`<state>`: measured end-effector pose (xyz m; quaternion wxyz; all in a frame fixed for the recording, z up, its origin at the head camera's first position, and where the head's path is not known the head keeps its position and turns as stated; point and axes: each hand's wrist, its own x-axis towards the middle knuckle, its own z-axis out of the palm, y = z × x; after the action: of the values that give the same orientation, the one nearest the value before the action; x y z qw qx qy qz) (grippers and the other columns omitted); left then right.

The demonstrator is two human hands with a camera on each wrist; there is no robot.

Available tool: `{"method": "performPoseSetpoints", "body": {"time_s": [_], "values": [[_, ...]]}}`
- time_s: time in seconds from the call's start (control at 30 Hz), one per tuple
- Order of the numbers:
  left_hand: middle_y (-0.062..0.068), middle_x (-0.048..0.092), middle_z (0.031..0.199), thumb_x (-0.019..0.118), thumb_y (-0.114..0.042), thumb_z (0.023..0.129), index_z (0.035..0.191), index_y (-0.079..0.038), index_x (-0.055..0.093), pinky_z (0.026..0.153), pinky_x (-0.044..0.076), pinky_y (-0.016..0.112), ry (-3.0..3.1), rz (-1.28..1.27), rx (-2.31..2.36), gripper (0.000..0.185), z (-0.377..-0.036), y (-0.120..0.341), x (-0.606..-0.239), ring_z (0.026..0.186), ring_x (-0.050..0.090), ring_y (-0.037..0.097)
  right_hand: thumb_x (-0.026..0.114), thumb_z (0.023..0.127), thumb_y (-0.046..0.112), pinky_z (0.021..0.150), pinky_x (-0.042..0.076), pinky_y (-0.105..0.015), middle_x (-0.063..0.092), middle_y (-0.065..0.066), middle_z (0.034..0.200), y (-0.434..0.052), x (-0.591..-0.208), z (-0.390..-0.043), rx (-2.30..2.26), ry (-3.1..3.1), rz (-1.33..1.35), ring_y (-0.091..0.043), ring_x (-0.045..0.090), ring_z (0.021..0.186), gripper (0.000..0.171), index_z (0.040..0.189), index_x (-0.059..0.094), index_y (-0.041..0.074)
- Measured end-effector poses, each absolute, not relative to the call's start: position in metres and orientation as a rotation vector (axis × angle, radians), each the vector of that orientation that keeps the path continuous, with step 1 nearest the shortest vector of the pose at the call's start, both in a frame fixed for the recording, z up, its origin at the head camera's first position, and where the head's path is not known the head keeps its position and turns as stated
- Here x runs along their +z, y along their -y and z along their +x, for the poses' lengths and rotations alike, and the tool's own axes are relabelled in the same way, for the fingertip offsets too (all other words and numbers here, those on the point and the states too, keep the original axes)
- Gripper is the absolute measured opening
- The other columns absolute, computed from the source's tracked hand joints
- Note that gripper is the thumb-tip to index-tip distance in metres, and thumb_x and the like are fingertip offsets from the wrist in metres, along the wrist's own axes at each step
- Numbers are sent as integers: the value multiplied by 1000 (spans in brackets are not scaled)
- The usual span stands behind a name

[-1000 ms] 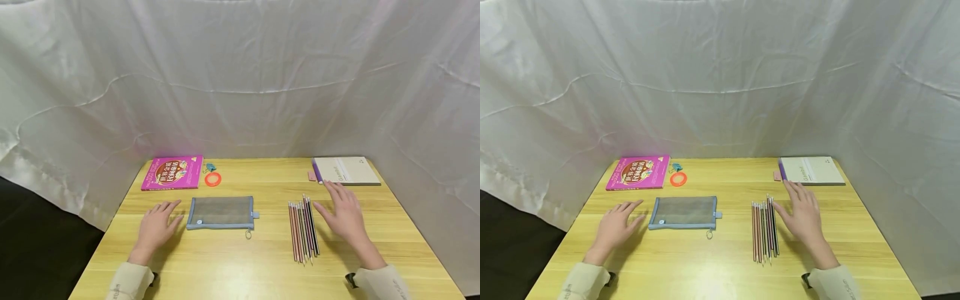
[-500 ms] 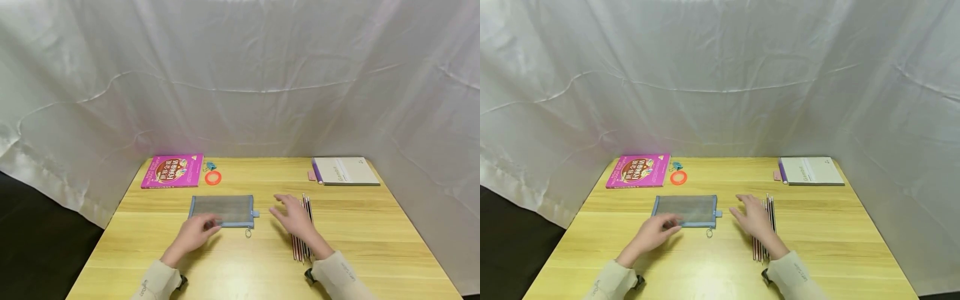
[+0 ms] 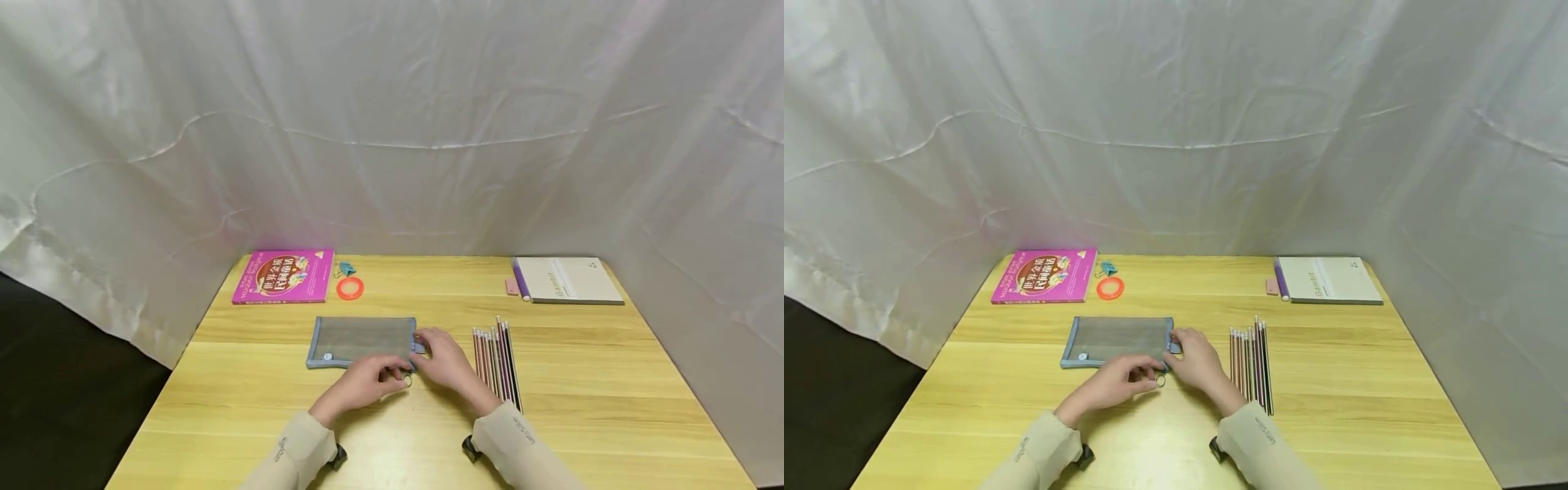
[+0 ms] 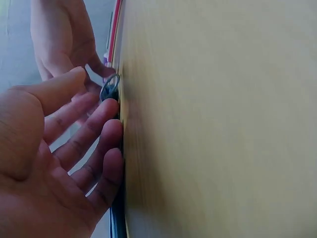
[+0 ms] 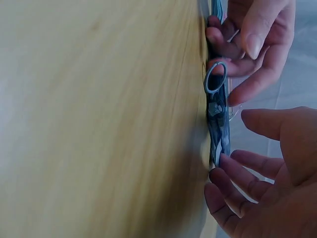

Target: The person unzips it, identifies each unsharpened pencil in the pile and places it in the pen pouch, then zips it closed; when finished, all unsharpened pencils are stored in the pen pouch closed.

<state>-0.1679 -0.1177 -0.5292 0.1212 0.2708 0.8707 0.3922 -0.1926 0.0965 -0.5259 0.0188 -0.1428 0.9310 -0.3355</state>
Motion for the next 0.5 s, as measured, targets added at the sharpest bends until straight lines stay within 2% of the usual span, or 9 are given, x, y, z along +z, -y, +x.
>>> {"method": "performPoseSetpoints", "body": {"time_s": [0.13,0.3,0.5], "values": [[-6,72,94,77,-24,95,113,-13,75,69,50,20,-2524,797,1193,21,-170,112,-531,77,61,4,78,92,19,94,54,-49,69,-11,115,-94,-527,-196,-1079,-2883,-433,-27,63,106,48,135,63,3],[-6,73,92,77,-17,94,101,-15,76,72,51,19,-2546,745,1226,8,-170,107,-537,79,61,3,81,89,14,82,53,-42,69,-9,107,-90,-530,-201,-1116,-2862,-403,-22,61,94,52,136,62,2],[-9,72,88,77,-19,94,98,-17,75,71,50,19,-2596,712,1210,5,-169,105,-539,76,59,1,80,88,8,80,54,-38,67,-7,100,-87,-533,-205,-1299,-2763,-265,-20,60,90,48,134,65,6]]}}
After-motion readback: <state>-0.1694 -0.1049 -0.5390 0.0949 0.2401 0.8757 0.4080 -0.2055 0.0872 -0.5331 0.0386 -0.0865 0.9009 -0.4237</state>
